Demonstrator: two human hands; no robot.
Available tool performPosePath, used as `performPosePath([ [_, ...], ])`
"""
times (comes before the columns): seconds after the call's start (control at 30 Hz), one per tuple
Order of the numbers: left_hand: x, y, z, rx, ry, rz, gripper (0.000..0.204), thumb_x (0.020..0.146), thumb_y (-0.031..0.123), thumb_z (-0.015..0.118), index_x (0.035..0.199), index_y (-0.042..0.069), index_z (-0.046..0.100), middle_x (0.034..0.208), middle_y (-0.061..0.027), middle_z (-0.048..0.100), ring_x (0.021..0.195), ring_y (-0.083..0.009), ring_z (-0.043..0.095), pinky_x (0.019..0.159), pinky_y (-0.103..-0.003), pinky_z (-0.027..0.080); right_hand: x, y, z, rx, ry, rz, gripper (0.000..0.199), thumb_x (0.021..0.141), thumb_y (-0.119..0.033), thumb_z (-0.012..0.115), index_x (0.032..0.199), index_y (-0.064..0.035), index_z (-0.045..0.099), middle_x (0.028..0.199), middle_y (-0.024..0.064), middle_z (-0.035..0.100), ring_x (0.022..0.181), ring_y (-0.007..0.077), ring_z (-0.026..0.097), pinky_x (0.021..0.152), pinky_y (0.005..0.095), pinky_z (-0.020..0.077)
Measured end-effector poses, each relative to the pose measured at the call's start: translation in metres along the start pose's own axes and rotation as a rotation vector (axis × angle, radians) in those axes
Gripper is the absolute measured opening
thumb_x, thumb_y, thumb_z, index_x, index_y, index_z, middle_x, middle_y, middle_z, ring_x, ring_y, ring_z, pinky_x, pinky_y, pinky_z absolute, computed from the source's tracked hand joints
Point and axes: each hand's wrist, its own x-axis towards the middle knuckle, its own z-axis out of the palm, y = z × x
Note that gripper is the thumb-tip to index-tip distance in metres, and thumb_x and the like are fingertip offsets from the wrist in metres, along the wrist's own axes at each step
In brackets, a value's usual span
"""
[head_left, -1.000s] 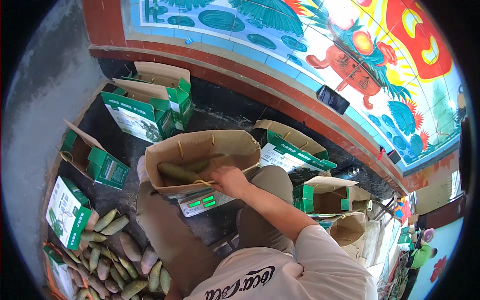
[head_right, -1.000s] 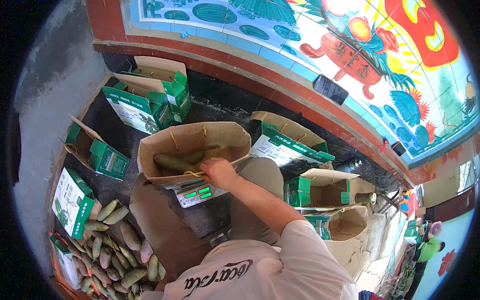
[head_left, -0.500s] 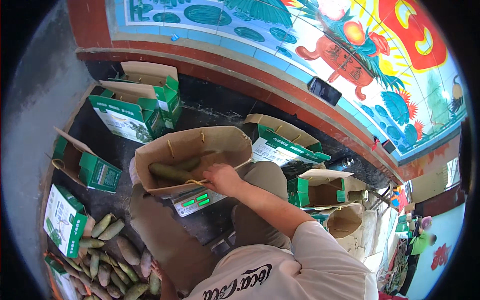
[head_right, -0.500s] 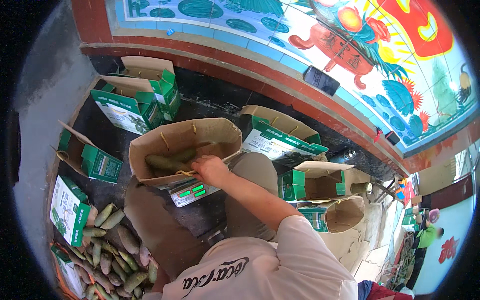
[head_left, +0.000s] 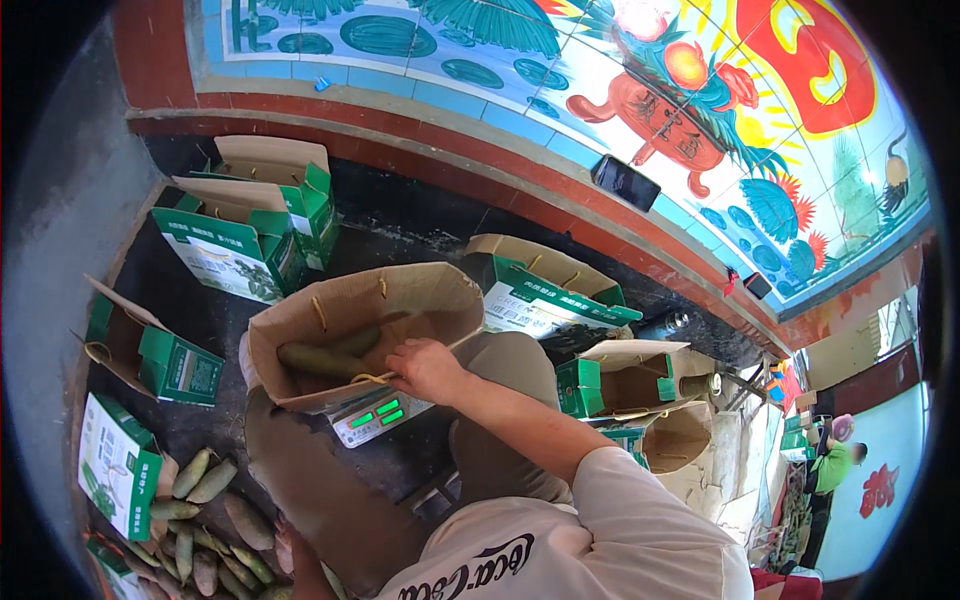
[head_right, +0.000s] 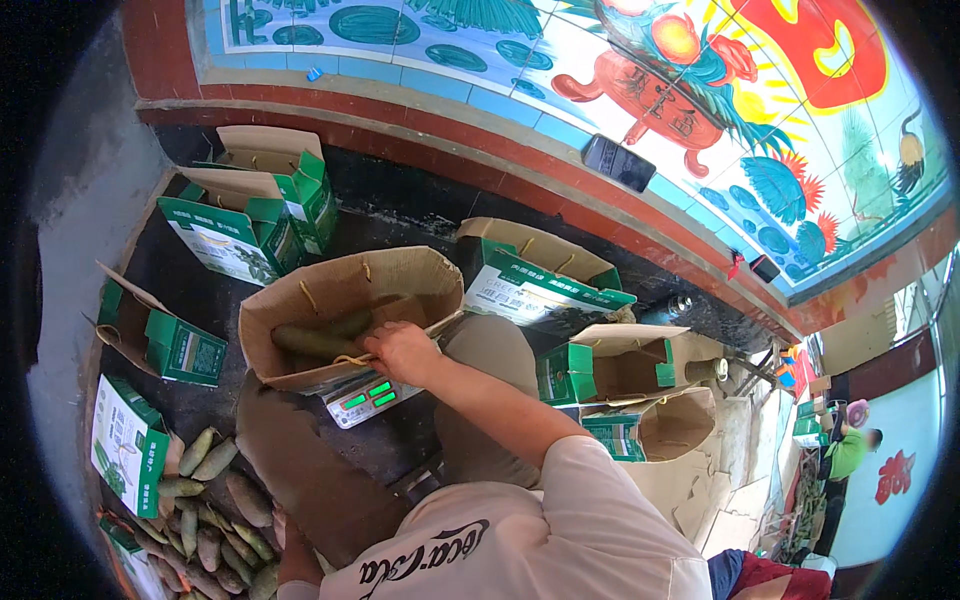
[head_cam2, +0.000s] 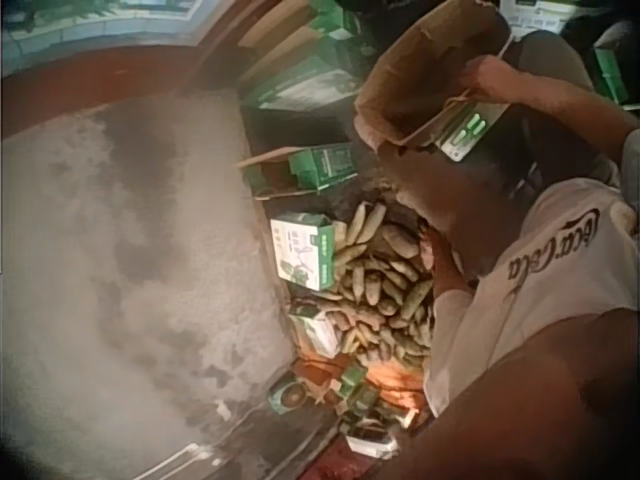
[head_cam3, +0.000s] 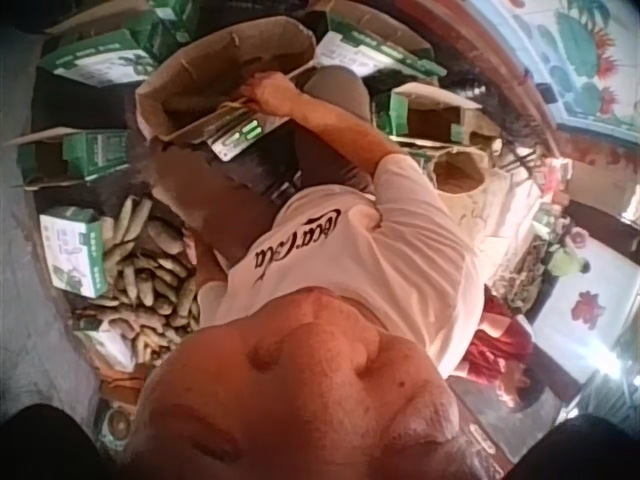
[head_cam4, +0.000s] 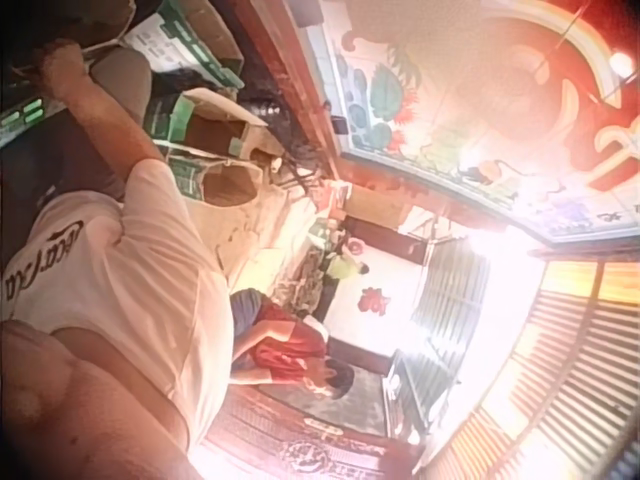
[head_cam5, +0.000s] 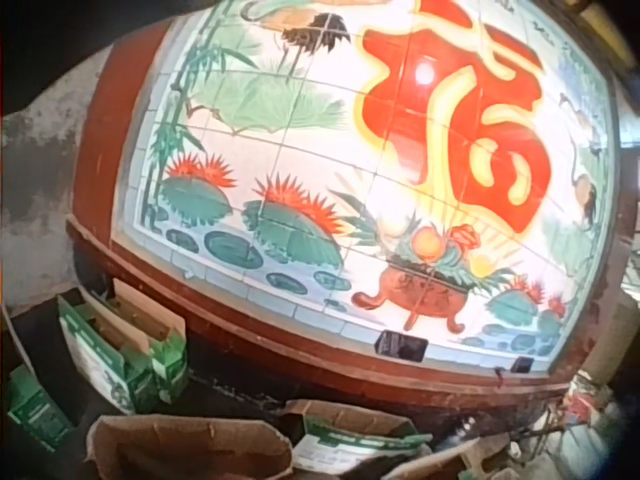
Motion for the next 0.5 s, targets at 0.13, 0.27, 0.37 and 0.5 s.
performPosePath([
  [0.13, -0.024, -0.040, -0.005, -0.013, 0.003, -0.034, 0.056, 0.081, 0.032, 0.062, 0.131, 0.016, 0.044, 0.130, -0.0164, 0.048, 0.115, -0.0349, 0.051, 0.094, -0.044, 0.044, -0.003, 0.003, -0.008, -0.030, 0.014, 0.031, 0.025, 0.067, -0.023, 0.071, 0.081, -0.0092, 0.056, 0.077, 0.0082, 0.057, 0.078, 0.0279, 0.058, 0.070, 0.0395, 0.0472],
  [0.27, 0.042, 0.094, -0.049, -0.047, 0.048, -0.123, 0.056, 0.080, 0.032, 0.063, 0.131, 0.016, 0.044, 0.130, -0.0162, 0.047, 0.115, -0.0348, 0.052, 0.094, -0.044, 0.044, 0.004, -0.005, -0.001, -0.012, 0.019, -0.011, 0.025, 0.067, -0.023, 0.072, 0.081, -0.0093, 0.055, 0.077, 0.0082, 0.056, 0.079, 0.0278, 0.058, 0.069, 0.0395, 0.0471],
  [0.37, -0.005, 0.040, -0.026, -0.065, 0.070, -0.180, 0.056, 0.080, 0.032, 0.063, 0.131, 0.016, 0.044, 0.130, -0.0161, 0.047, 0.114, -0.0347, 0.052, 0.094, -0.044, 0.044, 0.001, -0.002, 0.003, -0.004, 0.005, 0.004, 0.024, 0.067, -0.023, 0.071, 0.079, -0.0093, 0.055, 0.077, 0.0080, 0.057, 0.078, 0.0276, 0.058, 0.069, 0.0394, 0.0470],
  [0.5, -0.064, 0.004, -0.010, -0.084, 0.130, -0.309, 0.056, 0.080, 0.032, 0.063, 0.130, 0.016, 0.044, 0.130, -0.0159, 0.047, 0.114, -0.0346, 0.052, 0.094, -0.044, 0.044, -0.003, 0.005, 0.005, -0.027, 0.048, 0.016, 0.023, 0.066, -0.024, 0.071, 0.075, -0.0094, 0.055, 0.077, 0.0076, 0.057, 0.076, 0.0275, 0.058, 0.068, 0.0394, 0.0471],
])
